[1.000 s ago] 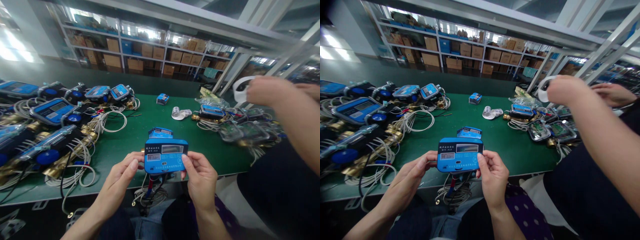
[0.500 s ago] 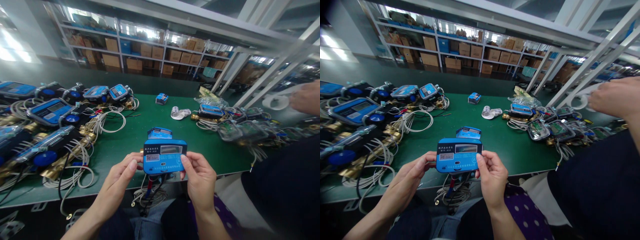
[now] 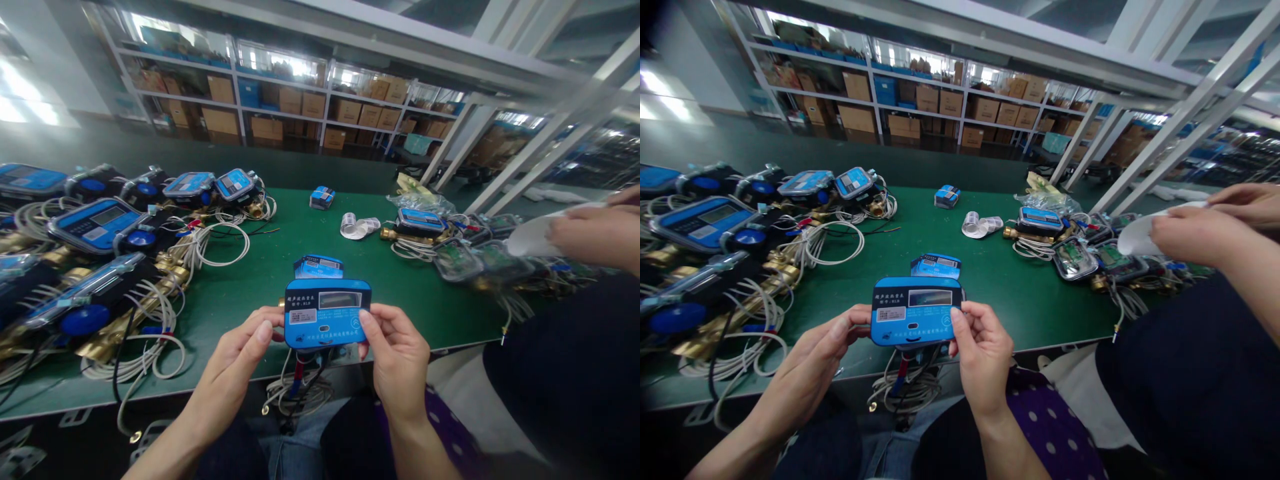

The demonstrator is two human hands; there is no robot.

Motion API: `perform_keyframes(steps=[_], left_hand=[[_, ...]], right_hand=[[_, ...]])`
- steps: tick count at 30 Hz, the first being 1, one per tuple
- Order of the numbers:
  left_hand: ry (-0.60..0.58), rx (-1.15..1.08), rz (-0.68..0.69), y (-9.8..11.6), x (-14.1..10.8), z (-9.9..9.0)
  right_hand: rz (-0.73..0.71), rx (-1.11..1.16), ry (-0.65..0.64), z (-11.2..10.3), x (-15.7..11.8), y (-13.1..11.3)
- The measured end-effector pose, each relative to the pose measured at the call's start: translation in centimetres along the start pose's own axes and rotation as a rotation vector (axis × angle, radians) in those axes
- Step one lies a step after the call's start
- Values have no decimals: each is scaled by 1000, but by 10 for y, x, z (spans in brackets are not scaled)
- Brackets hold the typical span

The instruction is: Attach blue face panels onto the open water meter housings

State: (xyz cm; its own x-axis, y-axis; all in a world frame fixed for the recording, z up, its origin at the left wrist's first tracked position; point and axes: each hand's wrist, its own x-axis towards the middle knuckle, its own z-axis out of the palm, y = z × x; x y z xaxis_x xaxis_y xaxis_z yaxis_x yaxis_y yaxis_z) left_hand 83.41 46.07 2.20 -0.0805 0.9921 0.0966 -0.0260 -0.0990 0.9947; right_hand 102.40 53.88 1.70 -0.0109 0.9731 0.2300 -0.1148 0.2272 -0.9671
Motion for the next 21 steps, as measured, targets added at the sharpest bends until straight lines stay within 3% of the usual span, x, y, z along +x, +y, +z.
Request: perform_keyframes(steps=[15, 21], left_hand=[[32, -24, 6, -8, 0, -2], [80, 28, 17, -1, 4, 1]], right_hand=[[13, -1, -2, 1, 2, 3], [21, -3, -6, 2, 2, 3]])
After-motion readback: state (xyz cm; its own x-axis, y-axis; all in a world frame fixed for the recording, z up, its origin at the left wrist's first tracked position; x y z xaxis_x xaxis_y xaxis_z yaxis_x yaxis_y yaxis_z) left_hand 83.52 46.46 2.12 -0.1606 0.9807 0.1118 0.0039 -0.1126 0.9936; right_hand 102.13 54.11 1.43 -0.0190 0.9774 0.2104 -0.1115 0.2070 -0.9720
